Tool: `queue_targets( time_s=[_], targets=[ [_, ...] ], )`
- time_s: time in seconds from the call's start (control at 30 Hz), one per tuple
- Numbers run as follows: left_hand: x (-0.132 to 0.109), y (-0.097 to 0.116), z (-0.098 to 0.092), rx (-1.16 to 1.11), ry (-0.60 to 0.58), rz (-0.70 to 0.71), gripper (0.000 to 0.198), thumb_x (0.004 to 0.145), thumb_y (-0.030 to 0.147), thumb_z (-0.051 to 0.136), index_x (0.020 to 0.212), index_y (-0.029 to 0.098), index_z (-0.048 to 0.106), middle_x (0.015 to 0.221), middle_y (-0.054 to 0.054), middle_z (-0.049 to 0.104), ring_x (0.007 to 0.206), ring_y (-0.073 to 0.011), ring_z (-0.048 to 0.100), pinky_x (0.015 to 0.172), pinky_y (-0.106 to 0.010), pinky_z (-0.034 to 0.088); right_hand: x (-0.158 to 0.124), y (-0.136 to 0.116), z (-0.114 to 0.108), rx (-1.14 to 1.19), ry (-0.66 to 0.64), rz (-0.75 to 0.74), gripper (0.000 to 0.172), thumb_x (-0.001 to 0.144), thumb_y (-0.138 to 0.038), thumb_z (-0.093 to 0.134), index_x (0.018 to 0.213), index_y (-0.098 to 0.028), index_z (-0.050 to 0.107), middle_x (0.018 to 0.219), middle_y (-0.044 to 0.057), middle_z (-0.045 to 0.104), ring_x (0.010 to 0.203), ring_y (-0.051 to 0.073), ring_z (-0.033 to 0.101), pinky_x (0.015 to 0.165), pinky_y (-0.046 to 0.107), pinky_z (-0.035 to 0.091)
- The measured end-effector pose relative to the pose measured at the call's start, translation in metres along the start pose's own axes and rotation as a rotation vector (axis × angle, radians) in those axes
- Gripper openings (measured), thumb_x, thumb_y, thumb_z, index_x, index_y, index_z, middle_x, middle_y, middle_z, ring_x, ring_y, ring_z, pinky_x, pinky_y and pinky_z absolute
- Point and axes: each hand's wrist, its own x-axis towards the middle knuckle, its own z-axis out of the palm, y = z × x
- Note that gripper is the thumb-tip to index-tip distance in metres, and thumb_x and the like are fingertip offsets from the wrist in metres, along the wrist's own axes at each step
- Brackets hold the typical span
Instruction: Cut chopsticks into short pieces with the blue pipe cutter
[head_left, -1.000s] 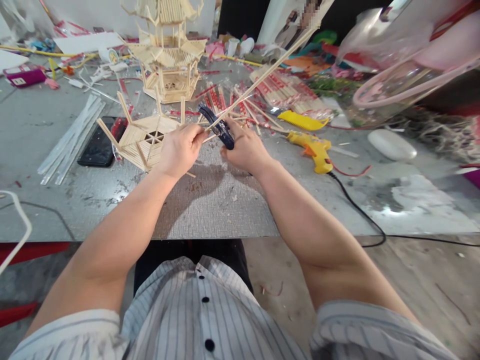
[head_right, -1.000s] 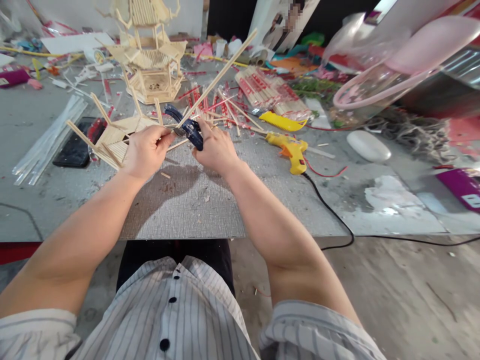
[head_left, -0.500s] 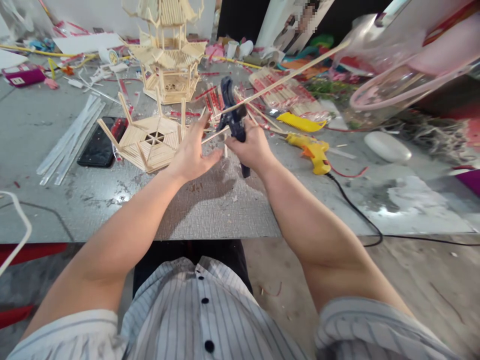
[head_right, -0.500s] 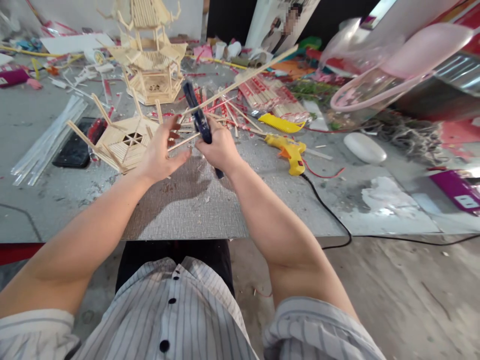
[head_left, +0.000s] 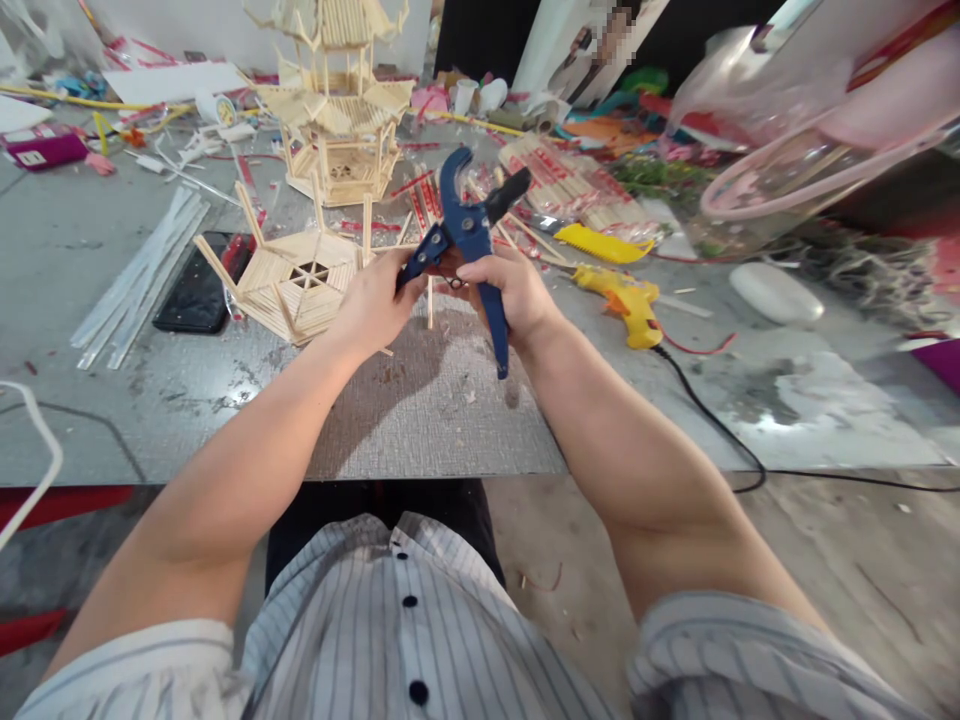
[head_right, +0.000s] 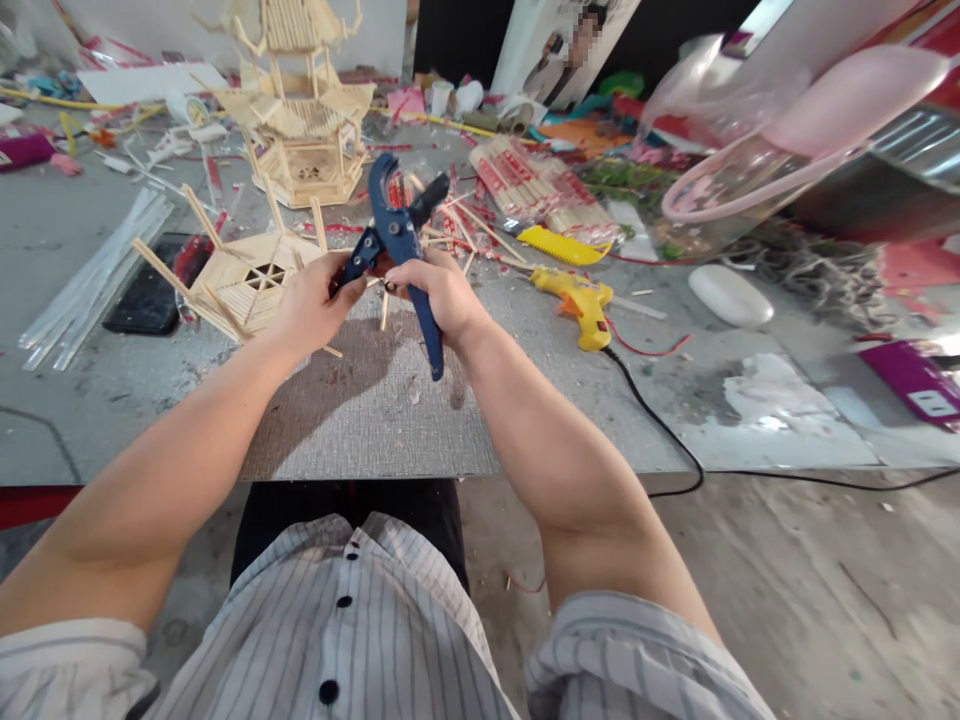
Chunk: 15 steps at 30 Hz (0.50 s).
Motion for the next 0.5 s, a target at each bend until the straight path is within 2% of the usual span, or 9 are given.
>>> queue_targets(
  time_s=[0.13,0.23,0.33,0.4,0.5],
  targets=[
    [-0.002,-0.004,0.005,-0.022,0.040,-0.079,0.011,0.084,0.028,0.052,0.088,0.020,0.057,0.072,-0.004,0.062,0.078,-0.0200,0.061,0.072,-0.034,0.049,0.000,-0.002,-0.002,0.225,-0.083,0.111,0.043,0.076,-0.046,0.038,0.099,-0.018,0.061,0.100,0.011,0.067,0.102,0.025,0.060,0.082,0.044,0.049],
    [-0.004,-0.002,0.009,-0.051,0.072,-0.144,0.012,0.086,0.031,0.051,0.086,0.019,0.056,0.067,-0.003,0.059,0.071,-0.0182,0.061,0.067,-0.034,0.049,-0.003,-0.009,-0.005,0.202,-0.128,0.111,0.056,0.078,-0.062,0.032,0.101,-0.019,0.060,0.102,0.012,0.066,0.102,0.026,0.060,0.083,0.046,0.048],
    [-0.004,0.000,0.012,-0.119,0.100,-0.139,0.013,0.088,0.030,0.048,0.092,0.020,0.054,0.068,-0.002,0.059,0.071,-0.0170,0.061,0.068,-0.034,0.050,-0.006,-0.015,-0.005,0.161,-0.175,0.106,0.067,0.074,-0.073,0.028,0.105,-0.021,0.058,0.101,0.012,0.066,0.100,0.027,0.060,0.082,0.048,0.048],
    [-0.003,0.001,0.014,-0.171,0.132,-0.118,0.013,0.089,0.030,0.047,0.097,0.021,0.053,0.069,-0.002,0.060,0.073,-0.0158,0.062,0.071,-0.034,0.050,-0.008,-0.017,-0.002,0.179,-0.222,0.106,0.068,0.075,-0.073,0.026,0.108,-0.021,0.057,0.100,0.012,0.066,0.100,0.027,0.060,0.079,0.048,0.048],
    [-0.002,0.003,0.016,-0.218,0.145,-0.119,0.017,0.091,0.033,0.044,0.102,0.022,0.051,0.073,-0.002,0.061,0.072,-0.0138,0.062,0.071,-0.032,0.051,-0.010,-0.016,0.005,0.273,-0.290,0.113,0.060,0.079,-0.062,0.028,0.111,-0.020,0.055,0.101,0.012,0.065,0.099,0.026,0.060,0.077,0.046,0.049]
  ],
)
